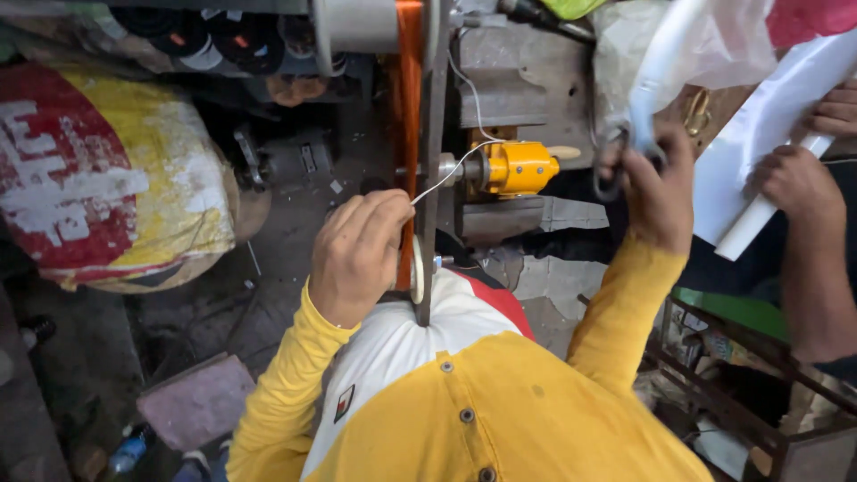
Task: The person operates a manual wire winding machine, winding copper wire onto a white spool. They repeatedly start and stop the machine, tie off the wire with a thin string, and trim the excess string with scissors.
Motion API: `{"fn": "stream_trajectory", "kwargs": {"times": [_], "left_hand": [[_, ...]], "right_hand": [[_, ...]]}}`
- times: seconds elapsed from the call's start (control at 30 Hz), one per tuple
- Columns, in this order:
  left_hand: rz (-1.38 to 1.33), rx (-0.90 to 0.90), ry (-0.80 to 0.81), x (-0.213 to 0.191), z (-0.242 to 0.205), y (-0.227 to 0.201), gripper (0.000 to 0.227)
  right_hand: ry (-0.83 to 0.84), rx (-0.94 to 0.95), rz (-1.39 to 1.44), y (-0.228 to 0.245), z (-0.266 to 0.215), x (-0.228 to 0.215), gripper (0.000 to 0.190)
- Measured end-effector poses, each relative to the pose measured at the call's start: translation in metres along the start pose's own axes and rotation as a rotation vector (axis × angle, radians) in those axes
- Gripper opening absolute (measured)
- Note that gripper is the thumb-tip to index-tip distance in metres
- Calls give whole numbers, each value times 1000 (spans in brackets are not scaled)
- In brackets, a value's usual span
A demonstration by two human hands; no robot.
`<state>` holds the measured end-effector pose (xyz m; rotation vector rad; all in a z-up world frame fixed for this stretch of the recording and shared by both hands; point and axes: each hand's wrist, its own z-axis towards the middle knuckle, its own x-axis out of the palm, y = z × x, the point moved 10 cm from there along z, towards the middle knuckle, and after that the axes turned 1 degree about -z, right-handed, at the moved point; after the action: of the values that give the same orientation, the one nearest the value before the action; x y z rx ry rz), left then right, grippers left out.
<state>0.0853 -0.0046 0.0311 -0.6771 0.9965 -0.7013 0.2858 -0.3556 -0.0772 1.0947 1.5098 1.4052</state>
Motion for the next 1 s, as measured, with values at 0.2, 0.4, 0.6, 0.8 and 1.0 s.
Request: {"fn": "stream_trajectory", "kwargs": {"times": [0.2,0.4,0.6,0.8,1.0], "left_hand": [[-107,-92,-44,-5,-16,7,22],[-162,-106,-133,-10,-27,10,19],[-327,-187,-195,-5,-38,29,15],[-416,-180,-179,0,-45,37,16],[-349,-100,-211,-7,-43,32,17]], "right_hand": [[107,74,466,23,-82,67,56],[210,119,279,21,-109,122,72],[599,255,741,39,-140,167,89],[899,829,426,-20,-202,162,94],[1120,717,250,-17,-218,182,103]]}}
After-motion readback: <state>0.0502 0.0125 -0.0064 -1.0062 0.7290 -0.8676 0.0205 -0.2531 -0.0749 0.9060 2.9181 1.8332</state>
